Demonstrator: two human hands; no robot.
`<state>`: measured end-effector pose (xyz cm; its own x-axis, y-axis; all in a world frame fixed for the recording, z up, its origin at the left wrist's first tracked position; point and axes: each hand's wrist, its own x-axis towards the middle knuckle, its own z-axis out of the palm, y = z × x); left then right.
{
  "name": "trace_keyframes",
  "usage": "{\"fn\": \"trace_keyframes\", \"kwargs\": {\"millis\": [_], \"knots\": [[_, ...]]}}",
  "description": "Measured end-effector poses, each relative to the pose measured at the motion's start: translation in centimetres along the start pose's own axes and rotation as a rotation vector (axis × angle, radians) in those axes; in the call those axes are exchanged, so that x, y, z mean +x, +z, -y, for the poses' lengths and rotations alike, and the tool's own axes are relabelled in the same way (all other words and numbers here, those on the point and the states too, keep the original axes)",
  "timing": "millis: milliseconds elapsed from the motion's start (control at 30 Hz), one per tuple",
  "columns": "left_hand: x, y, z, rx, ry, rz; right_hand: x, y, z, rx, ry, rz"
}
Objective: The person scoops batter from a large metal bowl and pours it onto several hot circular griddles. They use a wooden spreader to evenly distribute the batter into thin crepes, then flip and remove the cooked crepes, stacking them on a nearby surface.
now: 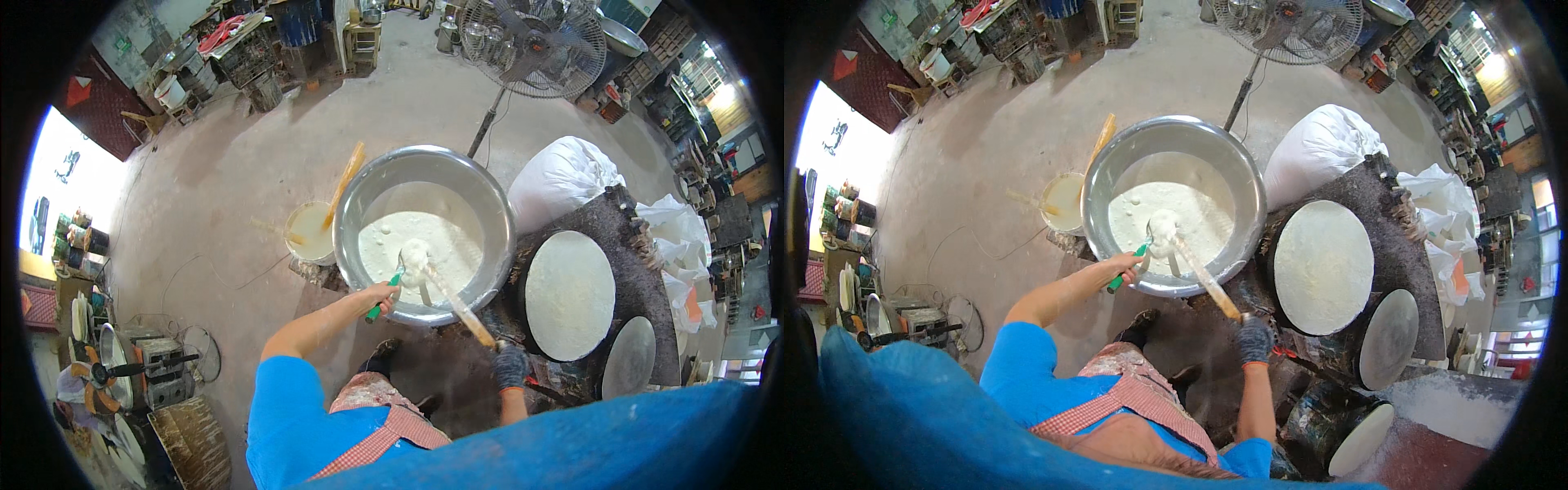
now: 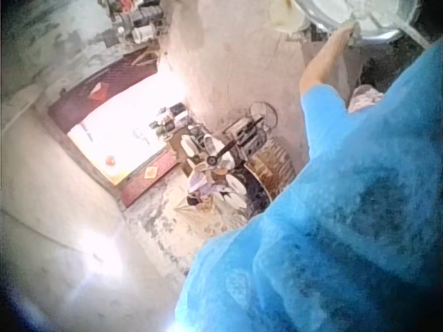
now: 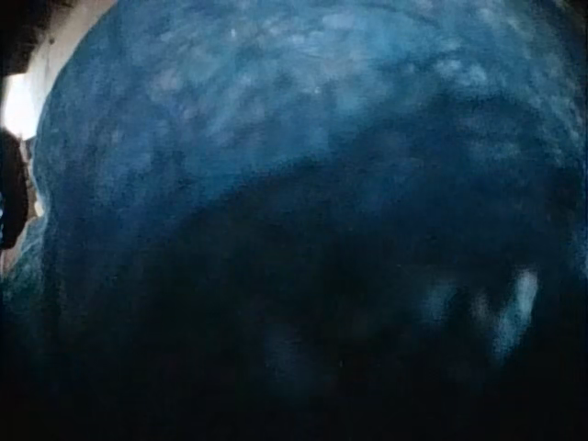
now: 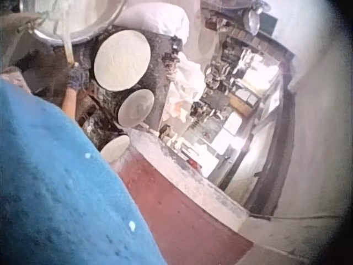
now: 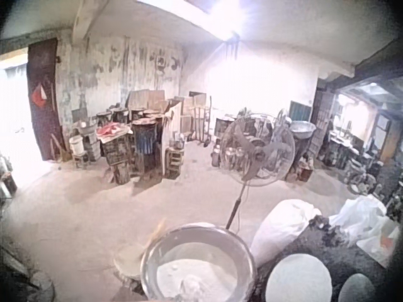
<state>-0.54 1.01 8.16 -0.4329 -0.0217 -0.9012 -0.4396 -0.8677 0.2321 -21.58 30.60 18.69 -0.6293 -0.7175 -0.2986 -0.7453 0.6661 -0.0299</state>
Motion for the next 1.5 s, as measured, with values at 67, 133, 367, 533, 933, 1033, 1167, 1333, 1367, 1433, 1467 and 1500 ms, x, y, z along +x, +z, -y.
{"fn": "trace_keyframes", "kwargs": {"millis": [67, 133, 367, 533, 933, 1033, 1167, 1333, 1367, 1433, 1467, 1500], "knots": [[-2.8, 2.0, -0.6, -0.394, -0.286, 0.109, -2.3, 0.4, -0.3, 0.097, -0.039, -0.055], [-6.9, 4.8, -0.5, -0.47, -0.162, 0.158, -4.9, -0.3, -0.8, 0.185, -0.015, -0.086], [-28.0, 13.7, -4.6, -0.143, 0.457, 0.407, -7.8, -11.1, -1.0, 0.551, -0.109, -0.521], [-39.1, 18.2, -7.8, 0.222, 0.887, 0.284, -6.4, -19.7, -1.9, 0.655, -0.248, -0.866], [-25.2, 9.0, -4.9, -0.168, 0.319, 0.362, -5.5, -5.6, -0.9, 1.032, -0.097, -0.197], [-23.3, 7.0, -4.9, -0.182, 0.337, 0.377, -6.8, -4.6, -2.1, 0.752, -0.063, -0.307], [-22.1, 7.0, -3.9, 0.202, 0.673, 0.355, -6.1, -3.6, -1.6, 1.118, 0.008, -0.171], [-20.3, 10.4, -4.8, -0.501, -0.099, 0.277, -7.3, -0.4, -1.5, 0.876, 0.038, -0.135], [-20.4, 11.7, -4.7, -0.351, -0.019, 0.215, -8.6, 0.1, -2.3, 0.859, 0.076, -0.169], [-22.3, 14.4, -4.6, 0.047, 0.278, 0.332, -10.7, 0.5, -4.8, 0.895, 0.18, -0.238], [-23.0, 16.6, -4.0, 0.232, 0.422, 0.341, -11.9, 0.6, -6.5, 0.969, 0.187, -0.313], [-23.4, 18.8, -3.1, 0.265, 0.456, 0.367, -13.0, 0.7, -7.8, 1.04, 0.137, -0.418]]}}
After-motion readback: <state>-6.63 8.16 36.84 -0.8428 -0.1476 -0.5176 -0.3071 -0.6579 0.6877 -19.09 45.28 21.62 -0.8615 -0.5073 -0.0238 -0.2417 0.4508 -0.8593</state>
